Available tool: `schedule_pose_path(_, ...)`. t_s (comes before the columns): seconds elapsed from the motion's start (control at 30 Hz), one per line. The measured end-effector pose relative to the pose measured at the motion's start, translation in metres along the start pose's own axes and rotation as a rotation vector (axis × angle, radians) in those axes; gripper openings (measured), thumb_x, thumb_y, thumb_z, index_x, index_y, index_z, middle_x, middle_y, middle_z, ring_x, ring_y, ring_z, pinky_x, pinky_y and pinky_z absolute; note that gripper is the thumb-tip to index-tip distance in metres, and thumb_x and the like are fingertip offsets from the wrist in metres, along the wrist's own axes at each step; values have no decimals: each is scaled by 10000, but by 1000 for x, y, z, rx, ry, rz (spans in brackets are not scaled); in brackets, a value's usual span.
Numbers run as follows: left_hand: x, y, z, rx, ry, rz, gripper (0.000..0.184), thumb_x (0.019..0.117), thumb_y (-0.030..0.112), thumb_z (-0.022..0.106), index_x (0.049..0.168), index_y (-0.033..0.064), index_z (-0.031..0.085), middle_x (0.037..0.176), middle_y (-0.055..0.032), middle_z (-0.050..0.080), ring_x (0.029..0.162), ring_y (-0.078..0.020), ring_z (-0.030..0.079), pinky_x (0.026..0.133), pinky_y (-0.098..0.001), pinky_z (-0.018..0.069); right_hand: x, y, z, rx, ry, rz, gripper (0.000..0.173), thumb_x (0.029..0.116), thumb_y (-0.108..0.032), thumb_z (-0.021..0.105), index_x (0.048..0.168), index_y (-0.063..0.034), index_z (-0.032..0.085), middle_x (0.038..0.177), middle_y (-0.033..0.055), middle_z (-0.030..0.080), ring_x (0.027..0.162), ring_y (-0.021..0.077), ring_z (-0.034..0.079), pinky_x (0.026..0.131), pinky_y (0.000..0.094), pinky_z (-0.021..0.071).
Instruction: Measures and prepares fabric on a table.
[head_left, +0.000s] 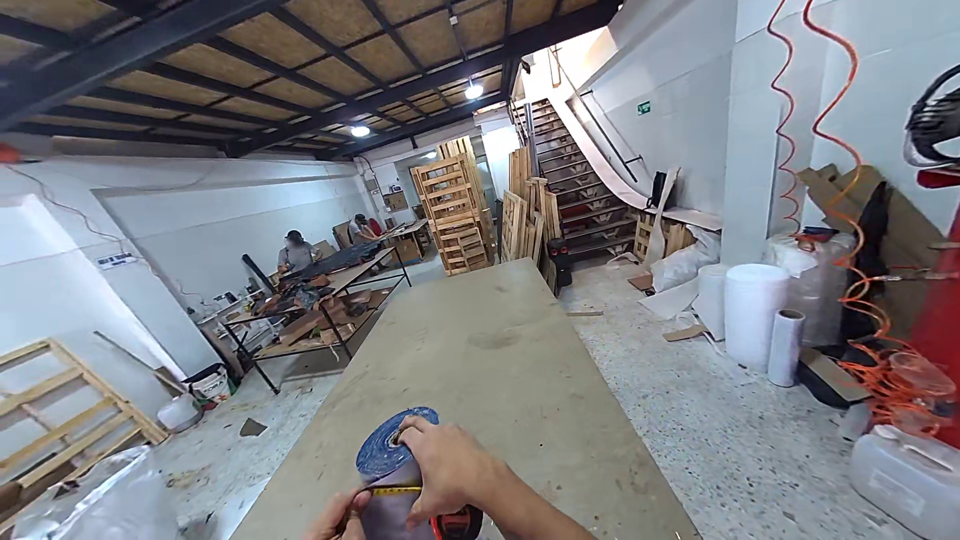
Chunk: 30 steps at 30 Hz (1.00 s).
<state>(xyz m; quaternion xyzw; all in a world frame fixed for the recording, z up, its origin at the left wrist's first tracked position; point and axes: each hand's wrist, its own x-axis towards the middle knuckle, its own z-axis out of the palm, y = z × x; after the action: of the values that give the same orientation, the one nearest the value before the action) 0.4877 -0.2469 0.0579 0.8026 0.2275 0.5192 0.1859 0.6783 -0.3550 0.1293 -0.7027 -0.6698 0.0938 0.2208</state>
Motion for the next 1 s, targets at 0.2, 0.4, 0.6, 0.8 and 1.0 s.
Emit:
schedule_pose_path(0.2,-3,13,4,56,45,-89,156,944,98,686,932,-30,774,817,-123,738,770,-131,705,776,-320,590,-3,1,3,11,31,10,905,683,-528,879,1412,-112,539,1607,74,391,1135,322,645,830,565,566)
schedule_pose_path(0.4,-4,22,4,105,71,-211,180,955,174,707,975,20,797,872,-118,759,835,-159,726,838,-378,586,-3,6,8,72,81,-47,832,798,-656,752,1393,-106,565,1568,85,449,1198,294,628,909,556,548)
schedule_pose_path(0.6,-1,24,-3,25,23,-271,183,959,189,702,978,36,801,869,-94,771,807,-134,730,823,-387,593,-3,3,9,88,79,-33,806,831,-655,721,1393,-99,567,1558,89,462,1248,289,603,964,561,528)
schedule_pose_path(0.8,-4,27,1,9,94,-281,136,924,182,748,955,66,813,862,-78,777,798,-112,737,812,-374,603,-5,2,13,97,122,-33,872,779,-752,696,1357,-106,596,1528,85,496,1235,264,612,963,533,535)
schedule_pose_path(1.0,-4,29,-1,57,97,-275,113,910,237,761,938,147,822,855,-15,783,788,-92,738,778,-404,608,-6,3,14,83,146,-22,858,798,-773,660,1349,-118,607,1527,60,505,1259,226,601,989,496,533)
